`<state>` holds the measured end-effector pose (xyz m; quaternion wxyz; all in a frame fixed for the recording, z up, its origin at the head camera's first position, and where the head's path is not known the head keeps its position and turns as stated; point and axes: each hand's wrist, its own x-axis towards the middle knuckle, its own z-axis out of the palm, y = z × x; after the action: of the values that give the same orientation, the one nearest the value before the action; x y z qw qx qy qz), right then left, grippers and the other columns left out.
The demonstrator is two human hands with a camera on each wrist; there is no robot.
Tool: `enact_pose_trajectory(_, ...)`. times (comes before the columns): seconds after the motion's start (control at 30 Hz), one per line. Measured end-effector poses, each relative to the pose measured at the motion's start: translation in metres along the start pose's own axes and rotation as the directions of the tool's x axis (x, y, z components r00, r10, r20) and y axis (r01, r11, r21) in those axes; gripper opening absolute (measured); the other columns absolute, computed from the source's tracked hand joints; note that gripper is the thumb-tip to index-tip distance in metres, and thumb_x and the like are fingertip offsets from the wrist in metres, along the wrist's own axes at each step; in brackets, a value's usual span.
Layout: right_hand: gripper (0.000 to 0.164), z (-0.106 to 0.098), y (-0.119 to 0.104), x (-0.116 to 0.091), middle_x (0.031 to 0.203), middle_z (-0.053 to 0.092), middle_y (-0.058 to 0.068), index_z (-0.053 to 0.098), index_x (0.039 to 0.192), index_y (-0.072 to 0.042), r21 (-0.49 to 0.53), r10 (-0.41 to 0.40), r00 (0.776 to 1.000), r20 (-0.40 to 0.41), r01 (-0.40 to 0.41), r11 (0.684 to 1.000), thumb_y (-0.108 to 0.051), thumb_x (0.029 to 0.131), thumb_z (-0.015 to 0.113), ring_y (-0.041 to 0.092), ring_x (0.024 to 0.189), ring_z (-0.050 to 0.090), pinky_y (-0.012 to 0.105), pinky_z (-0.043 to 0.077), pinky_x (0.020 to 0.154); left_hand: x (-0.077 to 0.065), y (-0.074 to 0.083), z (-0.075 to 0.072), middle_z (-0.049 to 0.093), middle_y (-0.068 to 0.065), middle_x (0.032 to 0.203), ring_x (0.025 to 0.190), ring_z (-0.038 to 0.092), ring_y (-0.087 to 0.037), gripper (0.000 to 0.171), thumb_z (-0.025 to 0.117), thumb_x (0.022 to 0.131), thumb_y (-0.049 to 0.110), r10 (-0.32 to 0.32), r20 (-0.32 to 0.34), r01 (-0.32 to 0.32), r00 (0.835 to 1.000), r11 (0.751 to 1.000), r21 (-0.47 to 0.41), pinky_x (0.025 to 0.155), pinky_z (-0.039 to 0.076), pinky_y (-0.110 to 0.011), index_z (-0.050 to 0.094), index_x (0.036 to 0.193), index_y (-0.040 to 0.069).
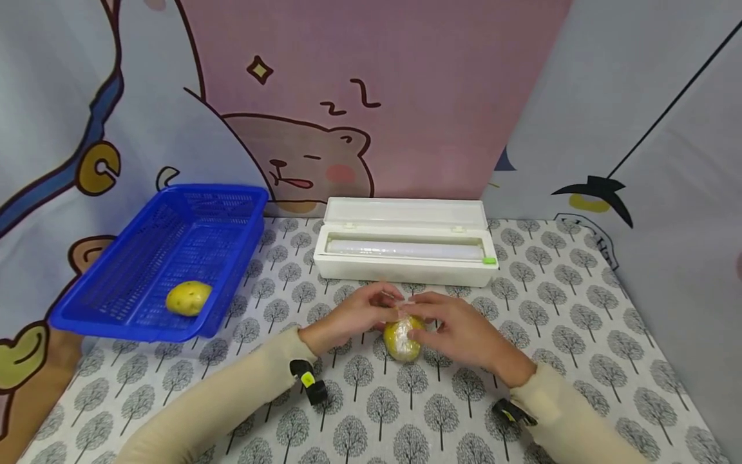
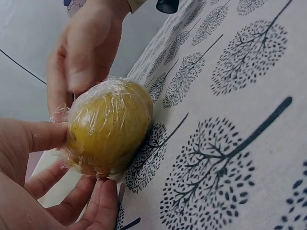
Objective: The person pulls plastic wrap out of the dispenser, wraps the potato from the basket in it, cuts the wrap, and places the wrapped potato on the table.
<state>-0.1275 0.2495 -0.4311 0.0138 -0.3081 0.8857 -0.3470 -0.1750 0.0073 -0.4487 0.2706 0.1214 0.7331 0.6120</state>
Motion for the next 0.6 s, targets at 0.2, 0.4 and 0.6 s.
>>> enact_pose_trajectory(0.2, 0.062, 0.004, -0.002, -0.001, 0.146, 0.067, 0.017, 0.073, 0.145, -0.011, -0.126, -0.078, 0.997, -0.008, 0.077, 0.989, -0.037, 0.092, 0.091, 0.017, 0.093, 0.073, 0.036, 0.065, 0.075, -0.005, 0.000, 0.000, 0.073, -0.003, 0.120, 0.101, 0.070, -0.016, 0.030, 0.081, 0.099, 0.018, 0.104, -0.008, -0.101, 0.995, 0.981, 0.164, 0.085, 0.064, -0.032, 0.078, 0.128, 0.012)
enact_pose_trajectory(0.4, 0.062, 0.005, -0.004, -0.004, 0.148, 0.067, 0.017, 0.073, 0.144, -0.012, -0.255, -0.077, 0.997, -0.016, 0.071, 0.964, -0.039, 0.091, 0.091, 0.038, 0.124, 0.070, 0.058, 0.062, 0.097, -0.021, 0.005, 0.000, 0.072, -0.008, 0.143, 0.128, 0.069, -0.021, 0.040, 0.073, 0.105, 0.021, 0.400, 0.125, -0.390, 0.908, 0.697, 0.602, 0.110, 0.054, -0.034, 0.072, 0.143, 0.008)
enact_pose_trajectory(0.6, 0.063, 0.007, -0.002, -0.012, 0.149, 0.067, 0.017, 0.072, 0.145, -0.012, -0.343, -0.109, 0.993, -0.049, 0.085, 0.935, -0.038, 0.090, 0.091, 0.041, 0.122, 0.073, 0.059, 0.062, 0.095, -0.035, 0.009, 0.003, 0.067, -0.015, 0.150, 0.135, 0.067, -0.027, 0.061, 0.083, 0.101, 0.030, 0.462, 0.226, -0.458, 0.857, 0.485, 0.745, 0.116, 0.051, -0.036, 0.064, 0.150, 0.000)
